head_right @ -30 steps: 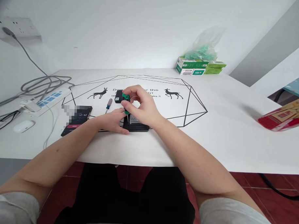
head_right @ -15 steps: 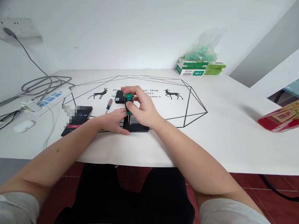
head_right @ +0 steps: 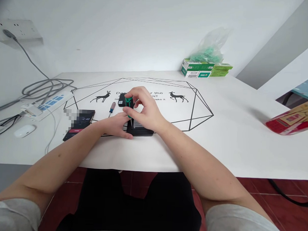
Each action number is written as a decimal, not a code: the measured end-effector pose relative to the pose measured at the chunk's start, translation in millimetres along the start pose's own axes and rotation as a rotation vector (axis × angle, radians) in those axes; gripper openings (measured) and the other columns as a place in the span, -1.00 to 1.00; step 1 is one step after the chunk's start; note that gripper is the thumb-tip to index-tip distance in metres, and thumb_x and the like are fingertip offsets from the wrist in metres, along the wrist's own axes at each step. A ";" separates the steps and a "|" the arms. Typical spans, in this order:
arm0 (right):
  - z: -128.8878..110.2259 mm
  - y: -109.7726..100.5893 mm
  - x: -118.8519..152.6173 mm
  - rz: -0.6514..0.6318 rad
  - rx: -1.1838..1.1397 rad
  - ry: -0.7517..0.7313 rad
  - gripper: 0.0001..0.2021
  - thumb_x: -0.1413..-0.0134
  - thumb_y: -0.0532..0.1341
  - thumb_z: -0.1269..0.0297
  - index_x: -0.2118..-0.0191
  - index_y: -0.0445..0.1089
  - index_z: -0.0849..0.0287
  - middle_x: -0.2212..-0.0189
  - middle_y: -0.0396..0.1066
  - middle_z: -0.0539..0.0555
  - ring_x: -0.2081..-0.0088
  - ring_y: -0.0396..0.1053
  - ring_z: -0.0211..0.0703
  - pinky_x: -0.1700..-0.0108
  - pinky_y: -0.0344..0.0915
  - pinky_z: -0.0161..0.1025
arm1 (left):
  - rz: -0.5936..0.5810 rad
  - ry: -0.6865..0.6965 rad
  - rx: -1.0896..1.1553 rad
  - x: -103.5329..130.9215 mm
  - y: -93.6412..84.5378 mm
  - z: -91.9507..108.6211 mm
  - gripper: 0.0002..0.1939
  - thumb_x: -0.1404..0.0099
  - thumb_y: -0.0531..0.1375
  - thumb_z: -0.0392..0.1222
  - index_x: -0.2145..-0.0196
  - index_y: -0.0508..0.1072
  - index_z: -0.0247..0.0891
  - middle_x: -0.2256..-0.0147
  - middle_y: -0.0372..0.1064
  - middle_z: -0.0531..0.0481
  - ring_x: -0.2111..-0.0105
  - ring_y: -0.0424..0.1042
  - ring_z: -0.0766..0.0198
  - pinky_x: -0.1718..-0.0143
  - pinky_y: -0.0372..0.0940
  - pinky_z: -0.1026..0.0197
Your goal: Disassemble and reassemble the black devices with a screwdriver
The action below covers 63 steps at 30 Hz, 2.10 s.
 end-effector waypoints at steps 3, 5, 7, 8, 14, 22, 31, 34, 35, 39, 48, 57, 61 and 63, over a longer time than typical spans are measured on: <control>2.0 0.4 0.4 0.018 -0.011 0.048 -0.71 -0.22 0.39 0.18 -0.01 0.39 -0.05 0.02 0.41 0.06 0.09 0.43 -0.10 0.15 0.50 -0.09 | 0.010 0.011 -0.004 0.0 0.1 0.3 0.12 -0.25 0.34 0.49 -0.53 0.18 -0.17 -0.53 0.06 -0.33 -0.48 0.11 -0.40 -0.39 0.17 -0.24; 2.1 -0.1 1.1 0.033 -0.036 0.061 -0.70 -0.21 0.39 0.20 -0.01 0.37 -0.06 0.03 0.41 0.04 0.12 0.43 -0.13 0.14 0.49 -0.10 | 0.007 0.006 -0.010 0.1 0.3 0.7 0.12 -0.25 0.33 0.49 -0.53 0.17 -0.18 -0.53 0.05 -0.33 -0.48 0.11 -0.40 -0.40 0.17 -0.22; 2.0 -1.0 1.6 0.052 -0.063 0.067 -0.68 -0.19 0.39 0.23 -0.01 0.35 -0.06 0.04 0.41 0.02 0.14 0.43 -0.16 0.12 0.48 -0.10 | 0.001 0.001 -0.008 0.4 0.4 1.4 0.13 -0.25 0.33 0.48 -0.55 0.14 -0.18 -0.54 0.03 -0.32 -0.48 0.10 -0.40 -0.40 0.16 -0.22; 2.2 -1.6 1.7 0.060 -0.070 0.071 -0.67 -0.19 0.40 0.24 -0.01 0.34 -0.06 0.05 0.41 0.01 0.15 0.43 -0.16 0.11 0.48 -0.10 | 0.001 0.000 -0.003 0.5 0.3 1.9 0.13 -0.25 0.33 0.47 -0.55 0.13 -0.17 -0.55 0.03 -0.31 -0.48 0.10 -0.40 -0.40 0.16 -0.22; 4.0 -4.6 1.0 0.092 -0.055 0.079 -0.65 -0.18 0.44 0.12 -0.01 0.35 -0.07 0.05 0.42 0.02 0.13 0.44 -0.13 0.12 0.49 -0.09 | -0.016 -0.023 0.017 0.9 1.0 1.3 0.16 -0.23 0.33 0.49 -0.57 0.11 -0.16 -0.57 -0.04 -0.30 -0.50 0.05 -0.41 -0.43 0.14 -0.28; 7.5 -10.4 1.0 0.138 -0.067 0.040 -0.63 -0.22 0.44 0.02 -0.04 0.36 -0.09 0.05 0.42 0.01 0.12 0.44 -0.14 0.14 0.50 -0.11 | 0.004 -0.019 0.040 1.1 1.0 -0.4 0.21 -0.18 0.39 0.47 -0.58 0.10 -0.13 -0.57 -0.03 -0.31 -0.51 0.03 -0.43 -0.45 0.12 -0.32; 23.8 -25.8 2.9 0.319 0.042 0.137 -0.52 -0.22 0.42 -0.15 -0.12 0.30 -0.15 -0.08 0.39 0.07 -0.08 0.42 -0.02 0.05 0.57 -0.05 | 0.357 0.078 -0.002 6.7 -27.4 11.5 -0.78 -0.47 0.27 0.05 0.17 0.53 -0.15 -0.40 0.31 -0.15 -0.46 0.09 -0.16 -0.49 0.02 -0.32; 24.8 -26.2 2.9 0.346 0.056 0.186 -0.50 -0.19 0.42 -0.17 -0.12 0.31 -0.14 -0.07 0.40 0.08 -0.11 0.41 0.03 0.03 0.58 -0.02 | 0.400 0.084 -0.035 7.2 -31.2 14.0 -0.80 -0.50 0.19 -0.11 0.31 0.50 -0.14 -0.25 0.47 -0.13 -0.33 0.24 -0.08 -0.42 0.13 -0.25; 25.2 -26.7 2.7 0.354 0.060 0.190 -0.49 -0.19 0.42 -0.17 -0.12 0.31 -0.14 -0.07 0.40 0.09 -0.11 0.42 0.03 0.03 0.58 -0.01 | 0.404 0.081 -0.048 7.1 -31.5 13.3 -0.81 -0.48 0.19 -0.13 0.32 0.50 -0.14 -0.23 0.48 -0.12 -0.32 0.25 -0.08 -0.40 0.15 -0.24; 31.4 -31.7 1.7 0.380 0.090 0.186 -0.50 -0.21 0.40 -0.10 -0.16 0.31 -0.14 -0.05 0.40 0.08 -0.09 0.42 0.02 0.04 0.57 -0.01 | 0.427 -0.042 -0.171 5.0 -31.7 -2.9 -0.81 -0.44 0.15 -0.21 0.26 0.58 -0.14 -0.15 0.53 -0.17 -0.27 0.28 -0.14 -0.35 0.15 -0.29; 46.5 -40.4 2.0 0.409 0.151 0.218 -0.66 -0.18 0.35 0.19 -0.04 0.31 -0.05 0.03 0.43 0.06 0.04 0.46 -0.08 0.07 0.51 -0.07 | 0.432 -0.355 -0.430 2.4 -32.0 -38.6 -0.65 -0.45 0.08 -0.31 0.11 0.70 -0.24 -0.14 0.49 -0.37 -0.26 0.27 -0.28 -0.26 0.13 -0.37; 67.2 -75.7 -4.8 0.417 0.452 0.419 -0.68 -0.17 0.28 0.22 -0.05 0.41 0.05 0.02 0.53 0.11 0.09 0.50 -0.03 0.02 0.53 0.00 | 0.460 -0.532 -0.449 17.5 -47.6 -42.1 -0.65 -0.47 0.07 -0.31 0.01 0.65 -0.21 -0.09 0.49 -0.35 -0.18 0.34 -0.27 -0.19 0.24 -0.28; 93.3 -86.5 -2.4 0.155 0.718 0.686 -0.72 -0.08 0.32 0.36 0.04 0.52 0.17 0.05 0.59 0.22 0.04 0.54 0.13 -0.14 0.50 0.14 | 0.361 -0.290 -0.295 8.4 -36.6 -26.5 -0.62 -0.53 0.05 -0.12 -0.08 0.60 -0.20 -0.10 0.50 -0.28 -0.19 0.36 -0.20 -0.26 0.24 -0.25; 108.5 -86.8 4.1 -0.030 0.837 0.820 -0.70 -0.04 0.34 0.43 0.05 0.56 0.22 0.04 0.61 0.30 -0.04 0.54 0.24 -0.14 0.50 0.15 | 0.283 -0.126 -0.189 5.1 -28.0 -13.7 -0.55 -0.57 0.02 0.02 -0.18 0.55 -0.18 -0.15 0.50 -0.23 -0.23 0.35 -0.14 -0.33 0.19 -0.22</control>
Point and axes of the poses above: each hand's wrist, its own x-axis away from the middle knuckle, its own y-axis out of the palm, z = x × y, the point moved 7 cm from there along -x, towards the middle knuckle
